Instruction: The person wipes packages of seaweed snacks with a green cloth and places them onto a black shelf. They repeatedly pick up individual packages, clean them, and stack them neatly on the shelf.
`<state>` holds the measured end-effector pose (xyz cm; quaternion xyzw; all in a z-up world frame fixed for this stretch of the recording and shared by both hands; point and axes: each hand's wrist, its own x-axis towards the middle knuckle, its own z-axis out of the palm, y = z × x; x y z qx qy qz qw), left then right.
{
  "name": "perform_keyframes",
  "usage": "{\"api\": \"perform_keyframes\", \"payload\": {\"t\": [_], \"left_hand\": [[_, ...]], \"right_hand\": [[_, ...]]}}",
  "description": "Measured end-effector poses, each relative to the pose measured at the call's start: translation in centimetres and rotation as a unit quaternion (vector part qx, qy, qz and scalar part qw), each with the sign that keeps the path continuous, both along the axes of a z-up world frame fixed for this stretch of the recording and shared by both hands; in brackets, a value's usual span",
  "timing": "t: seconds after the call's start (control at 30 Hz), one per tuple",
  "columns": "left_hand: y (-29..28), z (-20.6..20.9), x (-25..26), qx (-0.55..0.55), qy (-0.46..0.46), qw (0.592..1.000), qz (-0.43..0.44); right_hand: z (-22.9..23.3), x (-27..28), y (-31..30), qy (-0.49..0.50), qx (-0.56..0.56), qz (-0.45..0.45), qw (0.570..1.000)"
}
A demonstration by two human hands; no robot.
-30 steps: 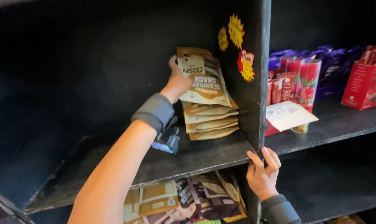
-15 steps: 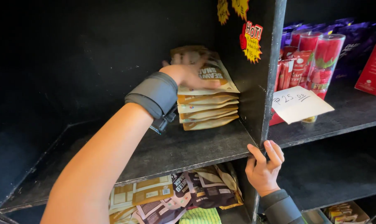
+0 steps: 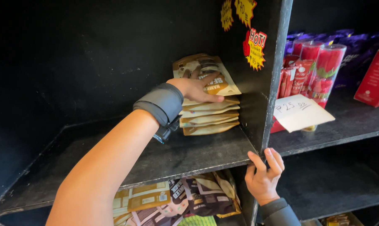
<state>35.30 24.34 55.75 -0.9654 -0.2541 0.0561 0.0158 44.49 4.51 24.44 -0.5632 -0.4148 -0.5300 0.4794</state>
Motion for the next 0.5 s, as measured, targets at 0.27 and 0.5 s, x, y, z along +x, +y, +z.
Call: {"api": "perform_keyframes", "payload": {"t": [0.27,0.5], "left_hand": [[2.0,-0.6,1.8,-0.012,0.027,0.999,0.012],[-3.7,4.0,-4.9,0.084,-0.111,0.988,-0.069]], "right_hand": [[-0.3,0.6,0.3,0.009,-0.008,0.008,1.0],[-0.5,1.2,-0.2,-0.017,-0.023,0.016,0.999]]}}
